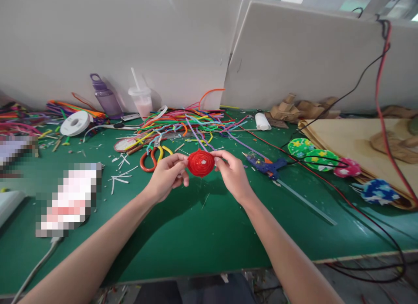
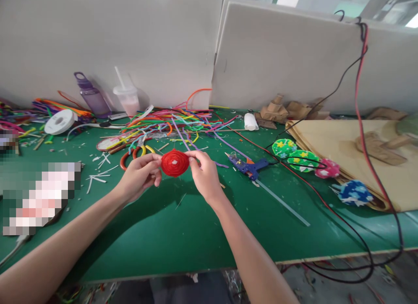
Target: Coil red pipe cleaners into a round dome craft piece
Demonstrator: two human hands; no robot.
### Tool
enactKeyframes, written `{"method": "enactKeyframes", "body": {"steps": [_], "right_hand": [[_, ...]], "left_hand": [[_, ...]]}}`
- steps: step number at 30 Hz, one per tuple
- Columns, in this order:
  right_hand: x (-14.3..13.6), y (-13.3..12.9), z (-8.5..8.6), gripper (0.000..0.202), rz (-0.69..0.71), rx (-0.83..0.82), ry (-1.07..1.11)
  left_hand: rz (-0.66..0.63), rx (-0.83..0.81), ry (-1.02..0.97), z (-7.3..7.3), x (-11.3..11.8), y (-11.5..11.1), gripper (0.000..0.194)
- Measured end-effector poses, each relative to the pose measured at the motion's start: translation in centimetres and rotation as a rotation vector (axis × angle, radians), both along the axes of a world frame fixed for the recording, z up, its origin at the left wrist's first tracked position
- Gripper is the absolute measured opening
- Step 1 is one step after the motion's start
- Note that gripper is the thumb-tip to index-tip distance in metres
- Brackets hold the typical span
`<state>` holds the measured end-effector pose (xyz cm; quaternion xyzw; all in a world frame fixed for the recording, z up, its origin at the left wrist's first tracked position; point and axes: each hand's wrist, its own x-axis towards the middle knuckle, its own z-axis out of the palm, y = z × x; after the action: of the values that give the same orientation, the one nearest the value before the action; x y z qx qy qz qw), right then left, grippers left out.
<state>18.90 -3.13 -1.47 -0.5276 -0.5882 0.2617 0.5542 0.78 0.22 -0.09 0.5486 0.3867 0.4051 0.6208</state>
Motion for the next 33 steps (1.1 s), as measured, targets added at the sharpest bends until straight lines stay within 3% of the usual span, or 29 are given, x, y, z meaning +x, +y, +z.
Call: {"method": "enactKeyframes", "body": {"steps": [5,11,25,33], "right_hand": [[0.3,-0.1,0.3,0.017,-0.157,0.045,0.164],[-0.1,0.0,0.5,0.024,0.181,-0.253,0.487],[0.0,-0.3,1.1,0.019,0.323,-0.344,0.557],[0.1,-0.2,1.0,0.019,0.301,-0.353,0.545]], "left_hand": [[0.075,-0.019,-0.137,-0.1,-0.2,0.3,0.02],[0.042,-0.029,-0.133,-0.3,-0.1,0.3,0.025],[0.012,-0.07,-0.13,-0.4,0.1,0.0,0.025],[0.008,-0.077,-0.18,-0.7,-0.1,0.2,0.022]]}}
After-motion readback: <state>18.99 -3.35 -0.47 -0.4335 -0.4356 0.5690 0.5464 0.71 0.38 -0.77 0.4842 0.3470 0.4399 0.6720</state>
